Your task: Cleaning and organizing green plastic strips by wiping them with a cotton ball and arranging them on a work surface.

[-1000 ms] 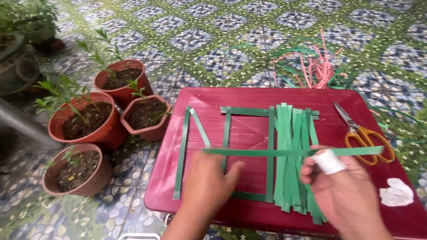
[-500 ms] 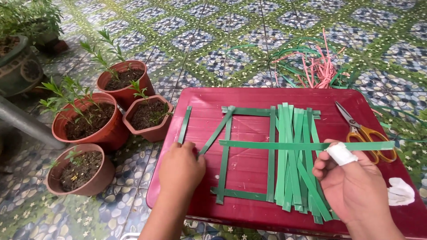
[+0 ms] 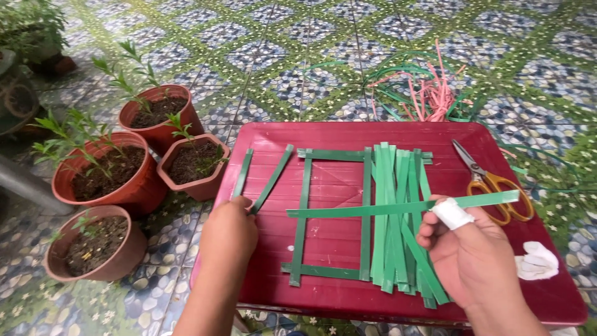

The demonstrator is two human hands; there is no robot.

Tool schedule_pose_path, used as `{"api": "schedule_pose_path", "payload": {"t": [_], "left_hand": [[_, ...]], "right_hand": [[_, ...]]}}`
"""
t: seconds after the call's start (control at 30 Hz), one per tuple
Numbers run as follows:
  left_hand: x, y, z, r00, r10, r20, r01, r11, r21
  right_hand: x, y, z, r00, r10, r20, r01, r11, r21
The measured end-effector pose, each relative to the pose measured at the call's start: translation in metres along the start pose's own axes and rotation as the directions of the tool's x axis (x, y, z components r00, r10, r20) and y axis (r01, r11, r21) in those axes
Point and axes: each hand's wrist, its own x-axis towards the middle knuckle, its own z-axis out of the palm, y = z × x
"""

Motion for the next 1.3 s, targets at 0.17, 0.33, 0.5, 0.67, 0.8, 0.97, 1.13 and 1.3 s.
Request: {"api": "schedule_pose_path", "payload": {"t": [0.17,0.33,0.5,0.67,0.8,0.97,1.13,1.3], "left_hand": [[-0.020,0.022,0.003,0.987,0.162,-0.011,-0.138,0.800,-0.584],[-0.061,0.047,-0.009,0.957,0.199,0.210,0.130,0.351,-0.927],[-0.061,0.045,0.004,0.971,0.218,0.098,0.075,0.111,-0.991],[-0.076,0.053,0.001,0.957,0.235,0.171,0.153,0.092,-0.984],[-0.086,0.062,0.017,0.919,0.291,0.264,0.258,0.059,-0.964],[-0.083,0.057,0.018,0.893,0.385,0.232,0.232,0.048,-0.971],[-0.083,0.053,0.021,0.877,0.437,0.201,0.219,0.011,-0.976],[-0.081,0.049,0.024,0.854,0.495,0.162,0.240,-0.096,-0.966]], "right_hand": [[-0.003,-0.008,0.005,0.998,0.041,-0.041,-0.041,0.999,-0.011],[-0.001,-0.009,0.000,0.999,0.028,-0.027,-0.027,0.999,0.021],[0.002,-0.006,-0.004,0.999,0.027,0.037,-0.029,0.999,0.043],[-0.016,-0.001,0.009,0.994,0.075,0.079,-0.077,0.996,0.033],[-0.029,0.016,0.012,0.978,0.012,0.207,-0.012,1.000,-0.001],[-0.031,0.014,0.015,0.988,0.076,0.132,-0.072,0.997,-0.036],[-0.031,0.012,0.016,0.995,0.062,0.083,-0.062,0.998,-0.006],[-0.029,0.010,0.014,0.998,0.038,0.058,-0.038,0.999,-0.003]]}}
